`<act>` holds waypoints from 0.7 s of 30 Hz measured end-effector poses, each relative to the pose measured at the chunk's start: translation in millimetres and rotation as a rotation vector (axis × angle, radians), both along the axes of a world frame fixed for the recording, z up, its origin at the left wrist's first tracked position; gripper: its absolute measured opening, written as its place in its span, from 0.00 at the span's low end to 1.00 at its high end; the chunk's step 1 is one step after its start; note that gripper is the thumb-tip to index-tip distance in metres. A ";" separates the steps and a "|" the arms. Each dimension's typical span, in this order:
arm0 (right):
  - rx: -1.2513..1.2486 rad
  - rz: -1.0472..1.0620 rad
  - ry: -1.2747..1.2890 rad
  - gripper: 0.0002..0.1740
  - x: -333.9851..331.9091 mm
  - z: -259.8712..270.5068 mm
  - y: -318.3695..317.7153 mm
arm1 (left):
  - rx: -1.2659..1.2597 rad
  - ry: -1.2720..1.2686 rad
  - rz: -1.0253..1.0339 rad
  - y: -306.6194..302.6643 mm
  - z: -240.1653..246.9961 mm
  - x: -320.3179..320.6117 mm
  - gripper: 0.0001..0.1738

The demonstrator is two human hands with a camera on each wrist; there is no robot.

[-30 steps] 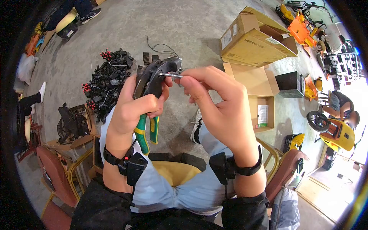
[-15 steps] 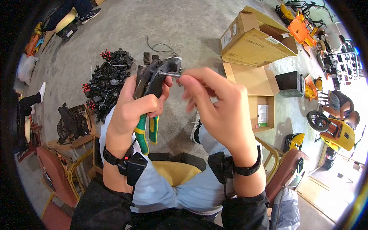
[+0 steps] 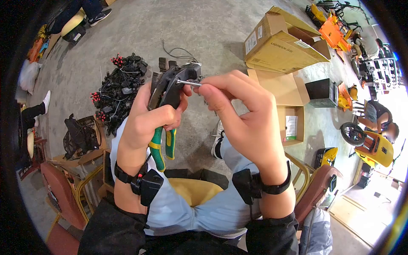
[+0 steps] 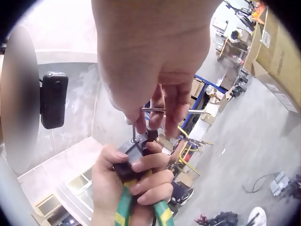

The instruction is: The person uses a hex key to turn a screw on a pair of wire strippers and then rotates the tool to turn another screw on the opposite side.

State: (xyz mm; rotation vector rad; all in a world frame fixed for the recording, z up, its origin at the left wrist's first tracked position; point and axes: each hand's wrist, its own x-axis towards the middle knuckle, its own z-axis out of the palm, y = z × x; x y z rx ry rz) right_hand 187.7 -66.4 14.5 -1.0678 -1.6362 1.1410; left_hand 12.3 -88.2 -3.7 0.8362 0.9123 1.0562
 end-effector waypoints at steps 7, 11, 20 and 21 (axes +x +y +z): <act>0.496 -0.009 -0.357 0.05 -2.6 5.2 3.8 | -0.019 0.031 0.032 -0.6 -1.1 1.8 0.13; 0.388 0.010 -0.276 0.04 -0.6 -1.6 5.9 | 0.005 0.109 0.040 -1.0 0.0 3.7 0.12; -0.354 -0.011 0.007 0.11 2.0 15.1 -3.1 | 0.061 0.137 0.052 0.6 0.0 4.5 0.12; -0.355 -0.014 0.005 0.11 2.9 15.5 -3.6 | 0.061 0.135 0.049 0.5 0.1 5.4 0.12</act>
